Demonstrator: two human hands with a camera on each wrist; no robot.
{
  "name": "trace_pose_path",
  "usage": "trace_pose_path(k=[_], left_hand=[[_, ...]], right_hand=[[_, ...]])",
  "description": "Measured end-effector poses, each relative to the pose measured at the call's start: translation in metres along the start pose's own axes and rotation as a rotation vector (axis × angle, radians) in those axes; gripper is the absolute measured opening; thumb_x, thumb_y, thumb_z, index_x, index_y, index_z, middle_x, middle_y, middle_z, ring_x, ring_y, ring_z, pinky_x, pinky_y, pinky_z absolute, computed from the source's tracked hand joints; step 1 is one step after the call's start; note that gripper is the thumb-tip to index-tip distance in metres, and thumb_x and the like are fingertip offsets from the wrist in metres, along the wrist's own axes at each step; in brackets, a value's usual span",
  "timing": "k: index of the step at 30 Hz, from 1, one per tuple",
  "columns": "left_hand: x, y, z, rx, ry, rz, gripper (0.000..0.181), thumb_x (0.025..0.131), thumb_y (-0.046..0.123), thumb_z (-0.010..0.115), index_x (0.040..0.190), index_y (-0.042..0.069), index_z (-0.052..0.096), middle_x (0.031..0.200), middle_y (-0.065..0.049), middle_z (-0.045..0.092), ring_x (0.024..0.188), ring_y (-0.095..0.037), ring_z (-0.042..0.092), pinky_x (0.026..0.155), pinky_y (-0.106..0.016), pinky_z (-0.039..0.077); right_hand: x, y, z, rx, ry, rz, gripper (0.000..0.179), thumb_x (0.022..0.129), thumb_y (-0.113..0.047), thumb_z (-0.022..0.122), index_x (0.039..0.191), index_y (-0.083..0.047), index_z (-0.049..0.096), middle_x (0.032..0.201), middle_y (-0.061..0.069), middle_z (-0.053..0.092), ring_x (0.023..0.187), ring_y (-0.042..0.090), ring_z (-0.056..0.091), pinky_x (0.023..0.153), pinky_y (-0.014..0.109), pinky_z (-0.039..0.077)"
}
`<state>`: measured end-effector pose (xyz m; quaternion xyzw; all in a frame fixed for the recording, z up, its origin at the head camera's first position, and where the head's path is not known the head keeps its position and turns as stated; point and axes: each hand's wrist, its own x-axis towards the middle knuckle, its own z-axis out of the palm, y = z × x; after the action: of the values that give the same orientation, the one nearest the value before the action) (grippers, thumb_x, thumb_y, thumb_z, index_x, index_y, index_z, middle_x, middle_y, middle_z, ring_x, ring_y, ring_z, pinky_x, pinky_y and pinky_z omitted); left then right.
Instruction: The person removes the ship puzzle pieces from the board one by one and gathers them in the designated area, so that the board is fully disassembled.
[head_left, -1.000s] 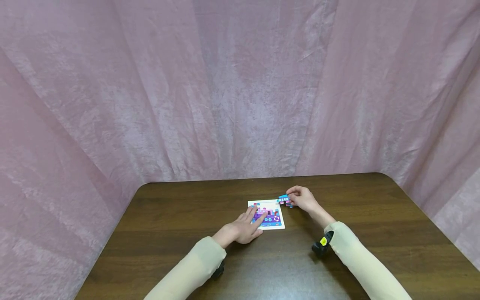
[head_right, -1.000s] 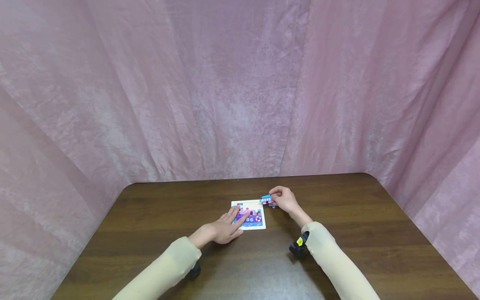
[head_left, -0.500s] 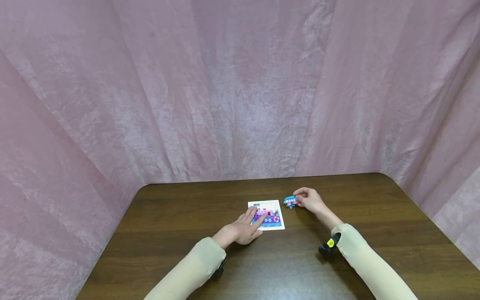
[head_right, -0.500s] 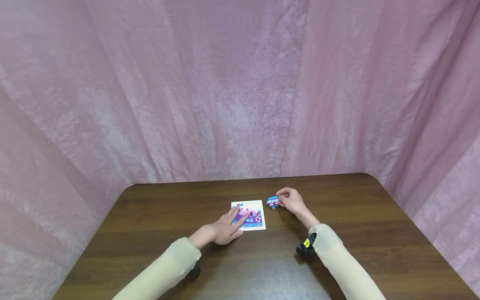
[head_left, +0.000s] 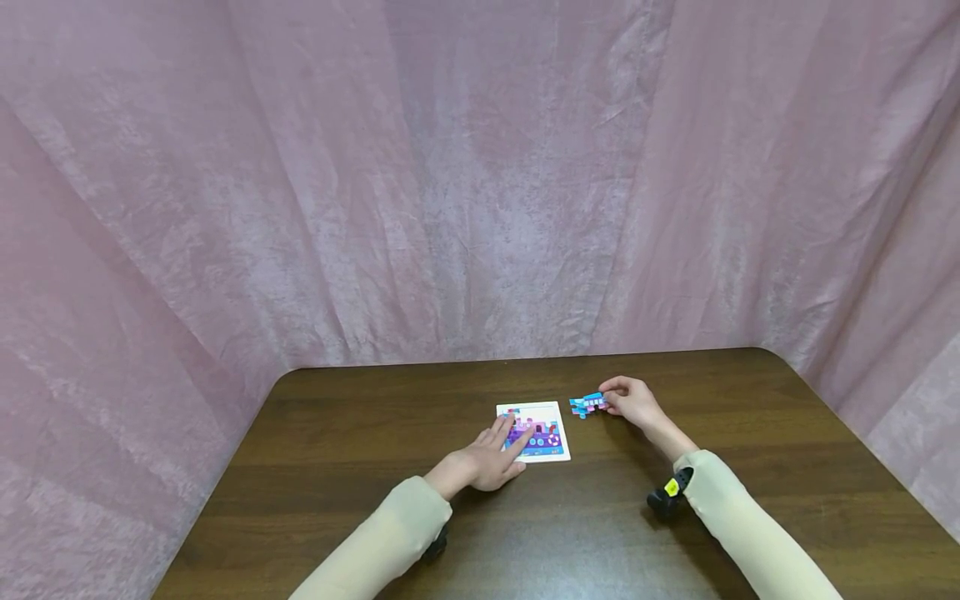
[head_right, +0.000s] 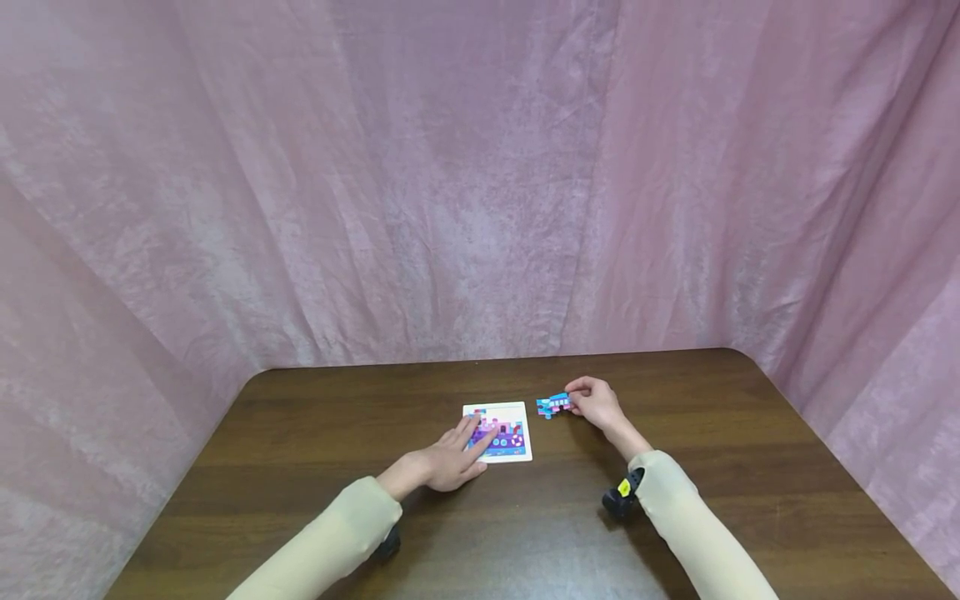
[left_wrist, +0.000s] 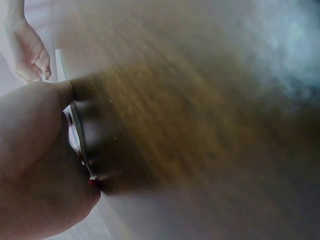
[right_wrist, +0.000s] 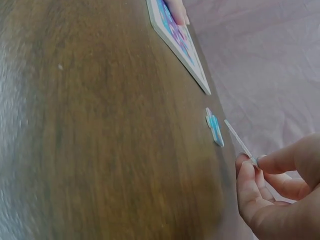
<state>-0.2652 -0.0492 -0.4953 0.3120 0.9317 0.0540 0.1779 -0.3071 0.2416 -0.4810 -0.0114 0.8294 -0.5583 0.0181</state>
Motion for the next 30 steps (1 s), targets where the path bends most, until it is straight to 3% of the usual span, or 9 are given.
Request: trace_pose_path(k=[12, 17, 30], left_hand=[[-0.015, 0.011, -0.015, 0.007, -0.013, -0.005, 0.061, 0.104, 0.039, 0.034, 0.157, 0.027, 0.007, 0.163, -0.015, -0.003, 0.152, -0.03, 0.0, 0.122, -0.046, 0.017], [-0.015, 0.012, -0.016, 0.038, -0.008, -0.005, 0.06, 0.105, 0.041, 0.032, 0.157, 0.027, 0.007, 0.163, -0.015, -0.002, 0.152, -0.03, 0.001, 0.122, -0.044, 0.017], [-0.016, 0.013, -0.015, 0.053, 0.008, -0.001, 0.059, 0.105, 0.04, 0.033, 0.157, 0.026, 0.009, 0.163, -0.015, 0.0, 0.152, -0.03, 0.003, 0.122, -0.044, 0.017]], right_hand=[[-0.002, 0.003, -0.008, -0.036, 0.023, 0.004, 0.024, 0.093, 0.004, 0.05, 0.112, 0.018, 0.055, 0.085, 0.013, 0.065, 0.068, 0.004, 0.057, 0.061, 0.015, 0.051], [-0.002, 0.005, -0.011, -0.051, 0.027, 0.003, 0.023, 0.093, 0.004, 0.05, 0.111, 0.018, 0.055, 0.081, 0.009, 0.064, 0.067, 0.003, 0.057, 0.06, 0.015, 0.051], [-0.003, 0.006, -0.016, -0.065, 0.046, 0.017, 0.024, 0.092, 0.003, 0.053, 0.111, 0.017, 0.056, 0.084, 0.015, 0.066, 0.068, 0.005, 0.058, 0.062, 0.018, 0.052]])
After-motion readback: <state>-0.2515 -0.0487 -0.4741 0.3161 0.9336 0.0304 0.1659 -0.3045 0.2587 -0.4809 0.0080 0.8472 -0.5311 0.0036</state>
